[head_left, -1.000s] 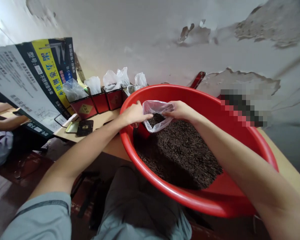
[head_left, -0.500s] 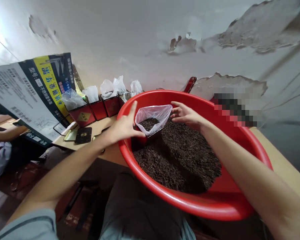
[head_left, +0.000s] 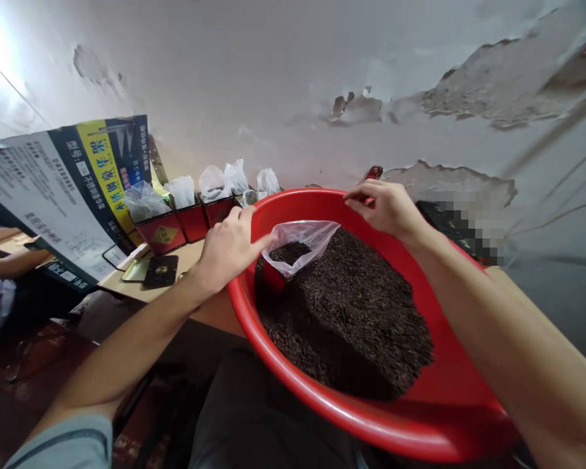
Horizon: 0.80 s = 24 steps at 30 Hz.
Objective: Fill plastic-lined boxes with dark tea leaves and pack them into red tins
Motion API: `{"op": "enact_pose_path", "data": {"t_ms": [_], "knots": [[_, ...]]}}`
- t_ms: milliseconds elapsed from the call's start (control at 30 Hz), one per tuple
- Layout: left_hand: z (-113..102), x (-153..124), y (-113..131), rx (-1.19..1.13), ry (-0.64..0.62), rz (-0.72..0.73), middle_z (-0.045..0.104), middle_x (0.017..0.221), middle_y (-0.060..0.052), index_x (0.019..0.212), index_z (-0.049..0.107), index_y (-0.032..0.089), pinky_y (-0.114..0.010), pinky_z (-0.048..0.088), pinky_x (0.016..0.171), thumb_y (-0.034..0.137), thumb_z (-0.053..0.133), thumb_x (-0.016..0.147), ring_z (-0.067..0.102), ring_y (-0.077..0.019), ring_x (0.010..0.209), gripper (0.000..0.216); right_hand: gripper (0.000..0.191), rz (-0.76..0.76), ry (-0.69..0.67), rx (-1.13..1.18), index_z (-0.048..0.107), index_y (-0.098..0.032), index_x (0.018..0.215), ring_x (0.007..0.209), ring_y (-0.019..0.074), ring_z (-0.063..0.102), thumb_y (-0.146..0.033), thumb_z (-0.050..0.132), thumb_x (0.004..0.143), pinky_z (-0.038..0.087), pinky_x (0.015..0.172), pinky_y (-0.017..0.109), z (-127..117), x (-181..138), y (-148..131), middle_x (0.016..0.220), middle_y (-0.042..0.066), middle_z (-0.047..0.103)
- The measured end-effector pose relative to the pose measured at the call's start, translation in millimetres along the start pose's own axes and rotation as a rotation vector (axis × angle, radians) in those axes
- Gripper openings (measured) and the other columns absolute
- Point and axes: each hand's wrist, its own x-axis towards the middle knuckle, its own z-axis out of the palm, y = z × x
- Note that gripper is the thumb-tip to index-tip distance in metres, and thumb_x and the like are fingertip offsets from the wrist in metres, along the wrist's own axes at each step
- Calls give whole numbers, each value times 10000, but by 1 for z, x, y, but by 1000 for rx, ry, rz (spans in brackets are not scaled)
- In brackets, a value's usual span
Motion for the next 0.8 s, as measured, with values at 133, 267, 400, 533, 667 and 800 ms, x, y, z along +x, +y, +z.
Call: {"op": "enact_pose_path", "data": {"t_ms": [133, 267, 400, 533, 667, 800], "knots": [[19, -14, 12, -8, -173, 151, 380, 1618, -238, 1570, 441, 257, -429, 622, 850, 470, 855, 787, 709, -378, 1126, 911, 702, 36, -223, 246, 604, -255, 1446, 931, 211, 691, -229, 712, 753, 634, 748, 378, 21, -10, 3, 1240, 104, 678], [39, -5, 22, -43, -139, 300, 331, 1697, -113, 1031, 788, 198, -560, 536, 1075, 148, 678, 901, 395, -403, 1505, 177, 266, -205, -353, 36, 812, -273, 1017, 1176, 250, 635, -177, 669, 814, 602, 945, 415, 36, -4, -16, 1330, 88, 631], [36, 14, 1, -304, 23, 295, 544, 1563, -101, 692, 743, 167, -520, 429, 1203, 151, 635, 890, 497, -319, 1444, 225, 201, -226, -330, -142, 779, -232, 814, 963, 238, 677, -302, 626, 925, 582, 942, 452, 16, 8, -17, 1047, 94, 716], [30, 13, -29, -500, 185, 69, 634, 1432, -147, 915, 758, 160, -461, 511, 1116, 334, 597, 938, 668, -285, 1230, 238, 269, -12, -39, 77, 757, -207, 1023, 996, 258, 689, -394, 576, 956, 573, 957, 479, -7, -1, 14, 1092, 131, 711], [43, 4, -31, -556, -189, 10, 632, 1396, -216, 1445, 528, 109, -454, 550, 1033, 566, 878, 630, 654, -368, 1250, 997, 1075, 237, -391, 500, 349, -226, 1600, 1229, 330, 642, -490, 854, 688, 556, 1009, 536, 23, -19, 41, 1400, 187, 608], [65, 23, -7, -644, -363, 80, 759, 1167, -139, 1207, 682, 136, -358, 572, 900, 359, 860, 693, 732, -297, 1073, 588, 1330, 85, -703, 612, 323, -228, 1624, 1512, 380, 370, -716, 878, 518, 260, 1248, 594, 93, -15, 26, 1628, 193, 393]]}}
